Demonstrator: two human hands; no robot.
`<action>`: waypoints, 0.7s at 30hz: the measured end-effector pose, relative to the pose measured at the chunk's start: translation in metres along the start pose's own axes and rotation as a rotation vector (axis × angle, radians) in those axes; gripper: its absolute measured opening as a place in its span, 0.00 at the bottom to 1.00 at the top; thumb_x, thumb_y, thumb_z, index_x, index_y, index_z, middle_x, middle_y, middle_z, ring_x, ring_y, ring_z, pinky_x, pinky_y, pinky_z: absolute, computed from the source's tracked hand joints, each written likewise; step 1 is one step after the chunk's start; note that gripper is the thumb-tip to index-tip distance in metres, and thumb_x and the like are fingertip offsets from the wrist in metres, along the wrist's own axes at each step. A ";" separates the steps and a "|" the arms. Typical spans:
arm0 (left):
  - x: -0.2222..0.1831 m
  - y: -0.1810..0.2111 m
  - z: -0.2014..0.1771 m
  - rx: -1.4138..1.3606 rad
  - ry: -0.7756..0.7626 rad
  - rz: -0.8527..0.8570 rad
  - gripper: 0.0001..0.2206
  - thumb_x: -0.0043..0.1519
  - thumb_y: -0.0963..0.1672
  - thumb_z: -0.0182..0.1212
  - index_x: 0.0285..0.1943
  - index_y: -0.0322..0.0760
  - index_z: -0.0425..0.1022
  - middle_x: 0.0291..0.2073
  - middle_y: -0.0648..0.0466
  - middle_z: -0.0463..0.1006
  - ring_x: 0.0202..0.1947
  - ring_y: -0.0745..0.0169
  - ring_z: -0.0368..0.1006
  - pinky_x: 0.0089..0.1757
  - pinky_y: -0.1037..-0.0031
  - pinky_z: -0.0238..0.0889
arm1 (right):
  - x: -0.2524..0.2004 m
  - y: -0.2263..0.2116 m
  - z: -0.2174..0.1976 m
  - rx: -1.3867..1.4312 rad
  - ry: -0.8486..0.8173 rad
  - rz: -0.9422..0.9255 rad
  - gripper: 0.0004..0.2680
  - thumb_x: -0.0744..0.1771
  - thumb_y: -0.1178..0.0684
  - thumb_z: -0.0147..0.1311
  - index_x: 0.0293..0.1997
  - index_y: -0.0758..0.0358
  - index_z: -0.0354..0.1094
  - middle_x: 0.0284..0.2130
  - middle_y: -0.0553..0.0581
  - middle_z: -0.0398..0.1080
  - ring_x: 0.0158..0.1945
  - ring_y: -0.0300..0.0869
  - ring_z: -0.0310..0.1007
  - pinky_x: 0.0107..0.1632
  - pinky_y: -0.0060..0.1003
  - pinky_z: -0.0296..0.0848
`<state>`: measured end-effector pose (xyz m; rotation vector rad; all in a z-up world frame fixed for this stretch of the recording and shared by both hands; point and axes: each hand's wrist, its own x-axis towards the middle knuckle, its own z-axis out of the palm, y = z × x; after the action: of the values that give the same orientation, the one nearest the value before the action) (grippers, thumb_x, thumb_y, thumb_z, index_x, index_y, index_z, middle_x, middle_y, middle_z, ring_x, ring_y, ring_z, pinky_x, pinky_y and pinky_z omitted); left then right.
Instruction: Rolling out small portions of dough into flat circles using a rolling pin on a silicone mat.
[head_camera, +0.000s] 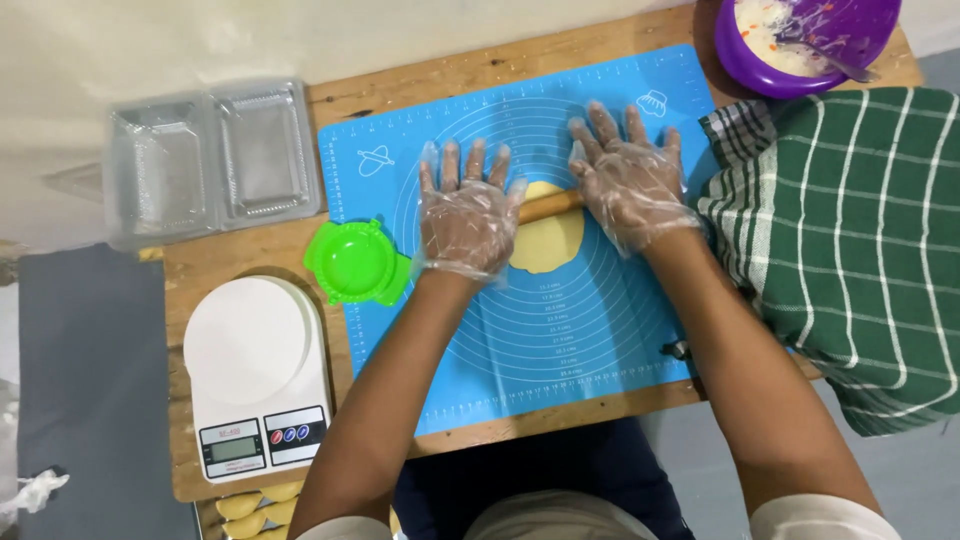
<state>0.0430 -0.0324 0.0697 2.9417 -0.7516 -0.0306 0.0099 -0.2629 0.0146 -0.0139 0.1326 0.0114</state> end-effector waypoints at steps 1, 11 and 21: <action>-0.005 0.006 -0.021 0.020 -0.169 -0.014 0.29 0.70 0.58 0.25 0.80 0.54 0.45 0.78 0.52 0.47 0.77 0.39 0.37 0.68 0.41 0.22 | -0.005 0.001 0.001 0.219 -0.017 -0.008 0.30 0.71 0.23 0.18 0.63 0.51 0.63 0.68 0.69 0.62 0.70 0.68 0.61 0.52 0.68 0.69; -0.045 0.016 -0.060 0.022 -0.323 0.114 0.25 0.72 0.56 0.26 0.81 0.64 0.45 0.80 0.58 0.42 0.77 0.38 0.30 0.66 0.35 0.19 | -0.082 0.030 0.032 2.383 -0.253 -0.087 0.25 0.71 0.34 0.33 0.76 0.51 0.46 0.75 0.60 0.48 0.75 0.60 0.48 0.62 0.61 0.66; -0.067 0.003 -0.033 -0.060 -0.215 0.202 0.21 0.72 0.52 0.36 0.75 0.64 0.61 0.79 0.65 0.45 0.78 0.41 0.34 0.69 0.40 0.29 | -0.148 0.075 0.063 3.099 -0.418 -0.264 0.30 0.70 0.33 0.36 0.80 0.54 0.34 0.78 0.61 0.34 0.78 0.62 0.34 0.66 0.67 0.57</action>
<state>-0.0159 0.0005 0.1021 2.8202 -1.0530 -0.3516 -0.1291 -0.1888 0.0956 3.0454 -0.3970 -0.4606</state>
